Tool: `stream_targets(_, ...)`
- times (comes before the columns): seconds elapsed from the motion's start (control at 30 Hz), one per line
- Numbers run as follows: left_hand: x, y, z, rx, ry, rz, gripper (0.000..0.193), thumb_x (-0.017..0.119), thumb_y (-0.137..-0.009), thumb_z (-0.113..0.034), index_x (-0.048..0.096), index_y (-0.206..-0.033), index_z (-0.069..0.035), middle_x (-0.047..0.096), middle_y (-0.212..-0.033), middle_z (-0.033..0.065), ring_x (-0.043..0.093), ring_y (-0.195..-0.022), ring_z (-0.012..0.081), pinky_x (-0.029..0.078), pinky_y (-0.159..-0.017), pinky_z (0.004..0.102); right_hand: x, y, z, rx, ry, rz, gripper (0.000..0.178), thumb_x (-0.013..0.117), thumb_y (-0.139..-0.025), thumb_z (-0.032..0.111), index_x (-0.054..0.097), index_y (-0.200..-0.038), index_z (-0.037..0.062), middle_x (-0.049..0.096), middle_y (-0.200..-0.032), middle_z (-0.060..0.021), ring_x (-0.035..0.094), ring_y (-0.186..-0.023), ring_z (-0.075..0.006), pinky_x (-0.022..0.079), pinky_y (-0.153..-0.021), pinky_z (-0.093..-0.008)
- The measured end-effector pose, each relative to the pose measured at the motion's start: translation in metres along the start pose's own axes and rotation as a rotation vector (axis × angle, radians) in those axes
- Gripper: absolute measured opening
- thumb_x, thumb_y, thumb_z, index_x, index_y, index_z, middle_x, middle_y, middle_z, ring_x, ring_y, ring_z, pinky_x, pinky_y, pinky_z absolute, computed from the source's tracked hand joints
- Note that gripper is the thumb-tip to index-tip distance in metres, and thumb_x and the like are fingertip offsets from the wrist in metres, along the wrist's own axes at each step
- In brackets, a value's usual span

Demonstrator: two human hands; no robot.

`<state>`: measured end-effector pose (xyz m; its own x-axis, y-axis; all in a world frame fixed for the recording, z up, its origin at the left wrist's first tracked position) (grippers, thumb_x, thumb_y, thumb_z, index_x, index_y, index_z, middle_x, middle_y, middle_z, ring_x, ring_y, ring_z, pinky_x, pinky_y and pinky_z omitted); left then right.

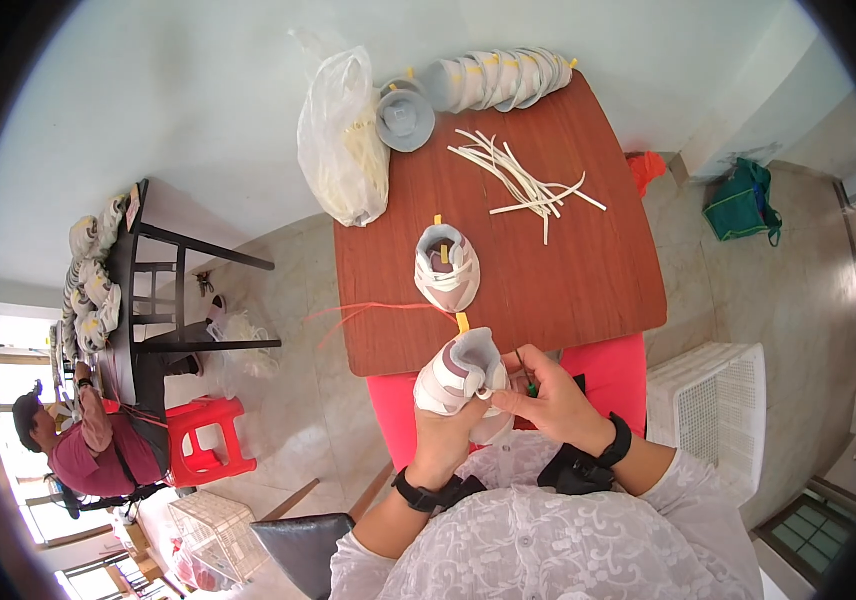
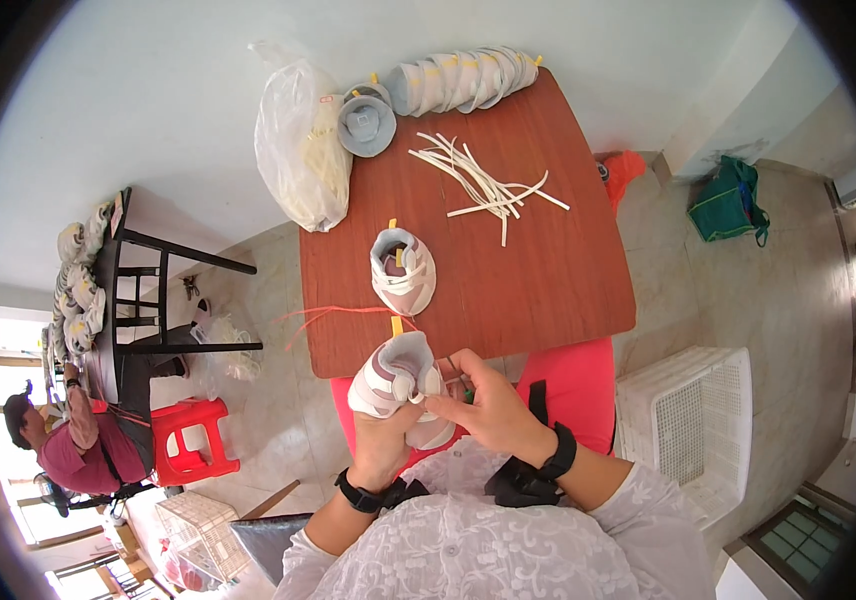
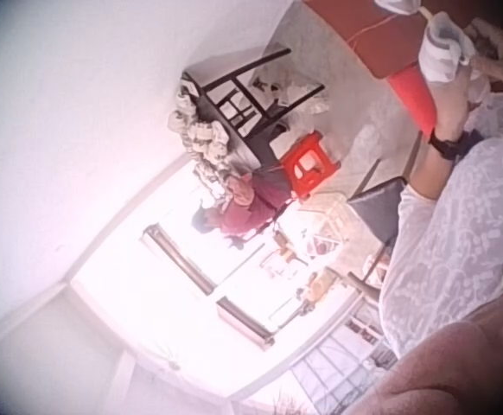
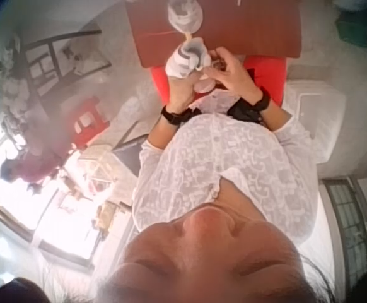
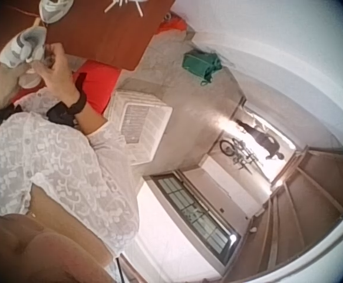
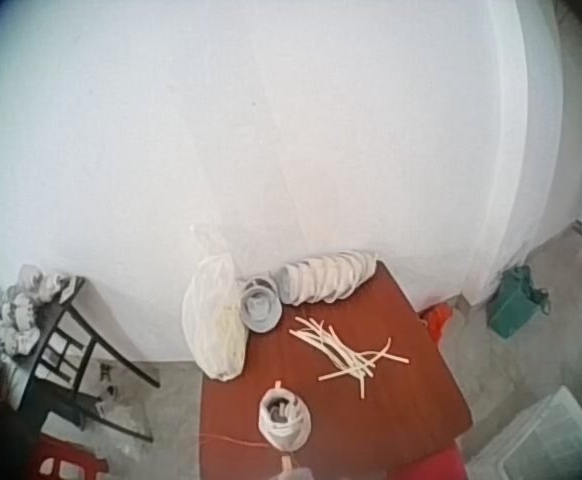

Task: Lacing a small shoe using a pulling tool.

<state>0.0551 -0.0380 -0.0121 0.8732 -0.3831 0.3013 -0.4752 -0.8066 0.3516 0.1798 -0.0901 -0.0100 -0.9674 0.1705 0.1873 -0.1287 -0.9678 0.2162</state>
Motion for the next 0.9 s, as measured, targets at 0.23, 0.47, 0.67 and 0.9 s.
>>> stream_targets(0.23,-0.003,-0.005,0.0,-0.041,0.01,-0.029,0.043,0.062,-0.076,0.008,0.052,-0.116,-0.002,0.06,-0.107,0.0045,0.058,-0.097,0.0142,0.047,-0.085,0.0291,-0.013,0.003,0.038,-0.276,0.32,-0.183,0.01,0.068,-0.079,0.004,0.061,-0.085,0.0012,0.058,-0.075,-0.0023,0.053,-0.063,-0.0066,0.042,-0.055,-0.0231)
stream_targets(0.47,-0.003,-0.004,0.001,-0.069,-0.032,-0.036,0.044,0.059,-0.075,0.012,0.052,-0.117,-0.002,0.06,-0.106,0.0051,0.059,-0.096,0.015,0.048,-0.084,0.0292,-0.004,0.006,0.05,-0.425,0.493,-0.19,0.009,0.069,-0.073,0.002,0.062,-0.079,0.0029,0.057,-0.073,-0.0049,0.055,-0.057,-0.0127,0.042,-0.048,-0.0257)
stream_targets(0.67,-0.006,-0.004,0.01,-0.073,-0.019,-0.057,0.043,0.058,-0.074,0.013,0.054,-0.115,0.0,0.061,-0.106,0.0063,0.06,-0.096,0.0161,0.049,-0.083,0.0291,0.011,0.009,0.055,-0.578,0.84,-0.186,0.02,0.067,-0.065,-0.001,0.055,-0.08,0.0049,0.051,-0.072,-0.0061,0.056,-0.06,-0.0217,0.045,-0.049,-0.032)
stream_targets(0.9,-0.004,-0.002,0.013,-0.073,0.057,-0.049,0.04,0.059,-0.075,0.012,0.055,-0.112,-0.001,0.061,-0.105,0.0062,0.06,-0.095,0.016,0.05,-0.082,0.0292,0.009,0.008,0.041,-0.455,0.728,-0.221,0.022,0.064,-0.067,-0.002,0.05,-0.083,0.0038,0.05,-0.075,-0.0079,0.055,-0.062,-0.0228,0.045,-0.052,-0.0321)
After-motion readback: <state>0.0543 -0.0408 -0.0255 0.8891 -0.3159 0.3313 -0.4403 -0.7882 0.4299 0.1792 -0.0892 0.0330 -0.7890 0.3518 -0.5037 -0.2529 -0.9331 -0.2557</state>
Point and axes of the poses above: each hand's wrist, its own y-axis away from the middle knuckle, its own x-axis out of the palm, z = x × y, the point moved 7 cm from there along -y, towards the middle knuckle
